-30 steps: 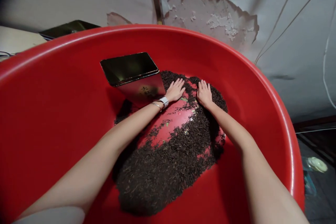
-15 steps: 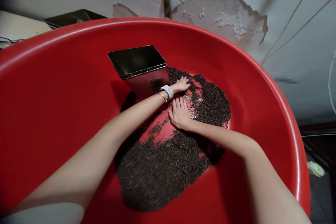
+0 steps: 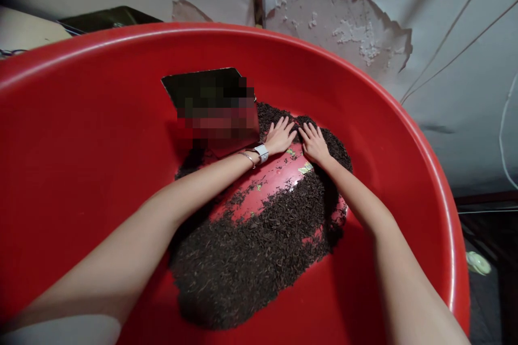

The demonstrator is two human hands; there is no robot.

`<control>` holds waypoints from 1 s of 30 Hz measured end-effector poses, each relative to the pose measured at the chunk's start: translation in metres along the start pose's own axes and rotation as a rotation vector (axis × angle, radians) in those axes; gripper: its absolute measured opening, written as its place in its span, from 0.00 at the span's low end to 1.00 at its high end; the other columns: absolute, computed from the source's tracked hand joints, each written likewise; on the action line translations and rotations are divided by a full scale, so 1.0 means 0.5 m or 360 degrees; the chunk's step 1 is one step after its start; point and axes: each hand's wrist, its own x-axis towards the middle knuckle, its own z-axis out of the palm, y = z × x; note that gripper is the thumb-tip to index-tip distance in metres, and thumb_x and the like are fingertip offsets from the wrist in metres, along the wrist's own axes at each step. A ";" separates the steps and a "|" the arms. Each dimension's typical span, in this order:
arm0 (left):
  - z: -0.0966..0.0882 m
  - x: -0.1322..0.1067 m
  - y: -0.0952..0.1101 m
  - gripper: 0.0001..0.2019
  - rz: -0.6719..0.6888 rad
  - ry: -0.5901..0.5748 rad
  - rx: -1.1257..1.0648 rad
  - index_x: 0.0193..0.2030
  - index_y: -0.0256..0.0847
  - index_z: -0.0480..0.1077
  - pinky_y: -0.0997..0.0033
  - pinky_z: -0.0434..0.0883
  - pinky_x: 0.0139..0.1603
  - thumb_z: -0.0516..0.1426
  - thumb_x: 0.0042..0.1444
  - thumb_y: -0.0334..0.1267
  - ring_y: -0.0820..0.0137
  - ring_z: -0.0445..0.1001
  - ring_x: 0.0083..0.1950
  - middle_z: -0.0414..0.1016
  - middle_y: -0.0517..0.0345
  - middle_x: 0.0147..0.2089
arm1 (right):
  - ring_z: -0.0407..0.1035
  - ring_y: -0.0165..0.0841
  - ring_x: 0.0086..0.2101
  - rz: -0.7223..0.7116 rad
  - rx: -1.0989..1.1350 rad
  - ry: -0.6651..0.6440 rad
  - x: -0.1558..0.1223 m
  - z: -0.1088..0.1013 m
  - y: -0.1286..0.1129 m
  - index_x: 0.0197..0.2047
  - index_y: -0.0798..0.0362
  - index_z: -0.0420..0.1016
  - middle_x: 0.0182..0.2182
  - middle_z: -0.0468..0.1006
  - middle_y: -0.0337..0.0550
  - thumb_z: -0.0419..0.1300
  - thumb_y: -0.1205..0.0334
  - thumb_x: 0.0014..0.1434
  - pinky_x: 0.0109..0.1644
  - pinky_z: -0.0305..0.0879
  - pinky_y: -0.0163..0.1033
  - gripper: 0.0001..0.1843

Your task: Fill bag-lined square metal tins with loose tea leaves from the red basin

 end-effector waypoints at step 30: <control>0.078 -0.251 0.222 0.32 0.0840 -0.0757 -0.0329 0.67 0.20 0.47 0.64 0.47 0.70 0.36 0.67 0.46 0.60 0.44 0.72 0.45 0.35 0.71 | 0.45 0.40 0.66 0.0625 0.0349 0.0123 0.019 0.004 0.066 0.65 0.60 0.58 0.66 0.55 0.54 0.38 0.60 0.66 0.69 0.39 0.55 0.28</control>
